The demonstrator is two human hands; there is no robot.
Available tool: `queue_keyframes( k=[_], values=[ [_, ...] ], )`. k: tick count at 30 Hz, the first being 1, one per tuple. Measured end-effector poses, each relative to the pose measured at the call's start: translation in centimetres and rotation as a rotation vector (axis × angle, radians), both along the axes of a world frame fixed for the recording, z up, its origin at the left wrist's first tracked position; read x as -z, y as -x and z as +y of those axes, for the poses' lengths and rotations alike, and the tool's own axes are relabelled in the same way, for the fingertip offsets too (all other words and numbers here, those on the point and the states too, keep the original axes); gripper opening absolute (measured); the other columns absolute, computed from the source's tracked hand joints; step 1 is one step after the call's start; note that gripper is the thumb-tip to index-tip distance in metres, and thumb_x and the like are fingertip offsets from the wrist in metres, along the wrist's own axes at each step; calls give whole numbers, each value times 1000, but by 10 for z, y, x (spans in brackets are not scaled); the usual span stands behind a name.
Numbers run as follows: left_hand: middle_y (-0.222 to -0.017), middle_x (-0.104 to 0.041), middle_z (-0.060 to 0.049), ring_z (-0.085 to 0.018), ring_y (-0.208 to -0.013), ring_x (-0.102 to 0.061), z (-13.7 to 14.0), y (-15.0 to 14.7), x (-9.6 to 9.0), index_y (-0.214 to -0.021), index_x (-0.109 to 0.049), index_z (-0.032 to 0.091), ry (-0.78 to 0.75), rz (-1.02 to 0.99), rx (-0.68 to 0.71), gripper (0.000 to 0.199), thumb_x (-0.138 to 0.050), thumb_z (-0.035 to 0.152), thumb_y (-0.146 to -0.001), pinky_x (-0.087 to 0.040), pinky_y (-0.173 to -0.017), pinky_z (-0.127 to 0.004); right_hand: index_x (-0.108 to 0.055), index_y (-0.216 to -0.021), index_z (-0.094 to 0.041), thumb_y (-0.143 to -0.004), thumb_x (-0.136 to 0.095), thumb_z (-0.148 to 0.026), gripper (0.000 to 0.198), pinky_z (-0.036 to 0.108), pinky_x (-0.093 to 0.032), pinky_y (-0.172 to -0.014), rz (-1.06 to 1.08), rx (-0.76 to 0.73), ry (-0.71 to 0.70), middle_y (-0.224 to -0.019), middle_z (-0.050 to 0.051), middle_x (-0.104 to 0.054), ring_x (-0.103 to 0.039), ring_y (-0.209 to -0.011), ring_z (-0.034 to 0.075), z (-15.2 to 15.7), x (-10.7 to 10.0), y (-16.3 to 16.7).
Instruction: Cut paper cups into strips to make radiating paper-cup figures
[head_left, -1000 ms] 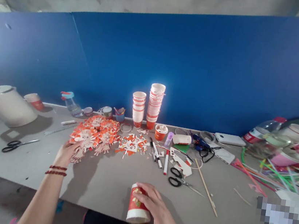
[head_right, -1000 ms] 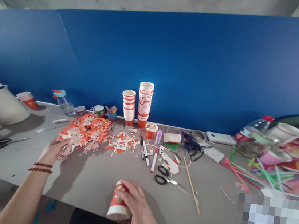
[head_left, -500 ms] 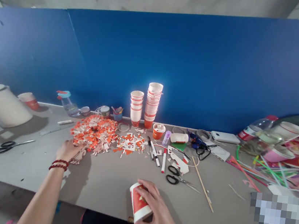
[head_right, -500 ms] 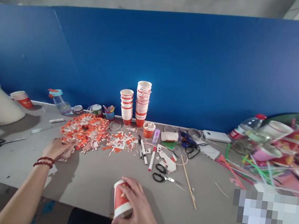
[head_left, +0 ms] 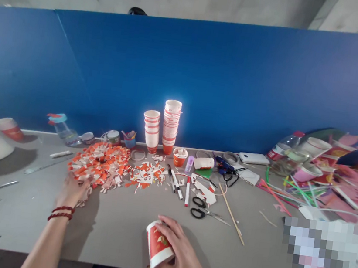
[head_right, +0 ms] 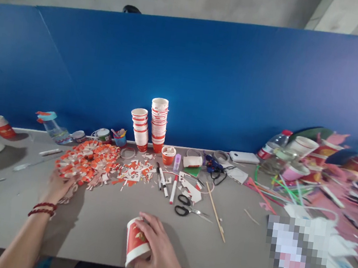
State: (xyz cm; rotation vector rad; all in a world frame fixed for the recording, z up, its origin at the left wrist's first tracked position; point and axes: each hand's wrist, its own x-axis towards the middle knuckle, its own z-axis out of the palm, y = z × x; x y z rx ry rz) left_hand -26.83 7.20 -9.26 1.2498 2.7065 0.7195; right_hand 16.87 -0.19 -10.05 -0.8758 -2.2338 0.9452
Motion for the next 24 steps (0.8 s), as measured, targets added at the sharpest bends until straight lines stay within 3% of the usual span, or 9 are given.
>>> queue_keyframes(
  k=[3, 6, 8, 11, 13, 14, 17, 21, 24],
  values=[
    [-134, -53, -22, -44, -119, -51, -13, -2, -4, -140, -29, 10, -45, 60, -25, 83, -55, 57, -78, -45, -89, -56, -43, -140, -26, -68, -60, -11, 75, 43, -29, -111, 31, 5, 19, -147, 9, -40, -37, -134, 28, -1, -4, 0],
    [-134, -54, -16, -44, -123, -48, -31, -26, -11, -138, -38, 22, -343, 317, 46, 64, -57, 48, -82, -41, -94, -62, -45, -138, -26, -70, -47, -4, 72, 40, -31, -110, 90, 64, 43, -145, 8, -44, -40, -133, 24, 0, -5, 1],
    [-140, -49, -15, -38, -129, -45, -45, -60, -18, -142, -35, 23, -490, 326, 389, 62, -55, 42, -87, -38, -102, -56, -49, -135, -25, -74, -43, -5, 65, 39, -34, -109, 156, 126, 58, -140, 9, -49, -44, -130, 23, 3, -4, 4],
    [-148, -41, -14, -33, -135, -39, -63, -128, -27, -148, -28, 25, -376, 241, 1057, 73, -62, 41, -84, -37, -108, -49, -56, -126, -22, -78, -42, -8, 52, 37, -38, -105, 264, 246, 108, -129, 10, -58, -51, -122, 23, 11, -2, 13],
    [-151, -38, -14, -34, -138, -35, -68, -170, -26, -151, -23, 24, -244, 126, 1339, 84, -67, 39, -81, -35, -109, -49, -59, -118, -21, -80, -42, -10, 44, 37, -43, -100, 308, 335, 166, -121, 9, -63, -57, -113, 23, 17, -2, 19],
    [-151, -39, -14, -34, -138, -36, -68, -186, -23, -151, -23, 25, -244, 39, 1394, 86, -69, 36, -79, -35, -110, -49, -60, -116, -21, -82, -42, -11, 40, 37, -44, -98, 321, 366, 194, -117, 9, -64, -59, -110, 23, 19, -3, 22],
    [-137, -56, -11, -32, -126, -51, -61, -215, -11, -144, -39, 31, -318, -266, 1340, 74, -70, 23, -77, -41, -106, -45, -58, -119, -22, -89, -47, -20, 32, 36, -46, -95, 378, 356, 253, -114, 8, -65, -60, -107, 23, 22, -9, 28],
    [-113, -69, -12, -30, -98, -66, -51, -223, -6, -131, -55, 27, -331, -601, 1035, 60, -74, 27, -73, -52, -85, -39, -52, -127, -21, -96, -46, -38, 36, 33, -51, -86, 514, 277, 336, -115, 9, -64, -63, -97, 22, 19, -15, 26],
    [-103, -70, -9, -25, -86, -65, -49, -230, -18, -125, -56, 23, -207, -871, 1066, 48, -68, 32, -80, -52, -77, -34, -45, -133, -21, -94, -50, -43, 45, 30, -54, -71, 545, 327, 320, -115, 11, -62, -63, -81, 20, 15, -18, 17]
  ],
)
